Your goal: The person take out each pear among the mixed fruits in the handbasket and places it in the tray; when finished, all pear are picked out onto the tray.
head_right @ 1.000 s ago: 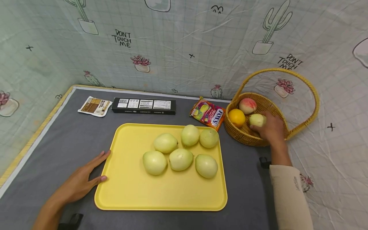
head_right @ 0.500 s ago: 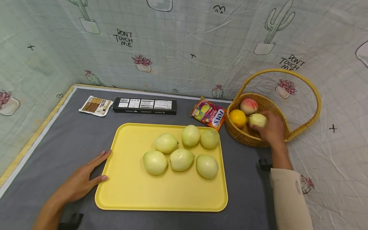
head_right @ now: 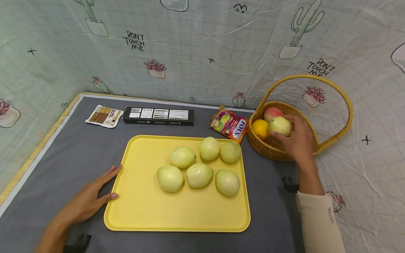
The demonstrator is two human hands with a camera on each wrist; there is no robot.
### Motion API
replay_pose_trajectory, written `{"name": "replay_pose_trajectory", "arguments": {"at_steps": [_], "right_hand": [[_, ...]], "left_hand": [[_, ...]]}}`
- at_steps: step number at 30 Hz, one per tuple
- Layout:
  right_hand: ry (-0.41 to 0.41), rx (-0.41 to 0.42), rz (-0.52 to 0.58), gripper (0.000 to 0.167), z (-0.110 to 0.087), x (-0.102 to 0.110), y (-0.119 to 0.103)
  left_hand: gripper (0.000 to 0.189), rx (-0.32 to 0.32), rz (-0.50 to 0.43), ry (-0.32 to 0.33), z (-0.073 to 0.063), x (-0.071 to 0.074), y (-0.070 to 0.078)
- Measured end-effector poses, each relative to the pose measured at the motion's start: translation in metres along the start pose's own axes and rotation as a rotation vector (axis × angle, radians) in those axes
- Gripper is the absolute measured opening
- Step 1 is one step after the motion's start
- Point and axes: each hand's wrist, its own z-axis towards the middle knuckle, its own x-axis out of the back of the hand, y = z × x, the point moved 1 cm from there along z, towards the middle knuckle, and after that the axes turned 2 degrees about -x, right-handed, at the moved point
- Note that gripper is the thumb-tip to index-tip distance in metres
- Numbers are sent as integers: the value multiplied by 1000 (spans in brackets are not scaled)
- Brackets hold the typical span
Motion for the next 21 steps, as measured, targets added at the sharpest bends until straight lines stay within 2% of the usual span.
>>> {"name": "replay_pose_trajectory", "arguments": {"at_steps": [8,13,21], "right_hand": [[13,64,46,72,-14,5,-43],[15,137,112,72,-23,0,-71],[-35,225,132,72,-33,-8,-102]], "left_hand": [[92,-3,2,4,0,0,0],[93,4,-1,2,-1,0,0],[92,2,-6,6,-1,0,0]]}}
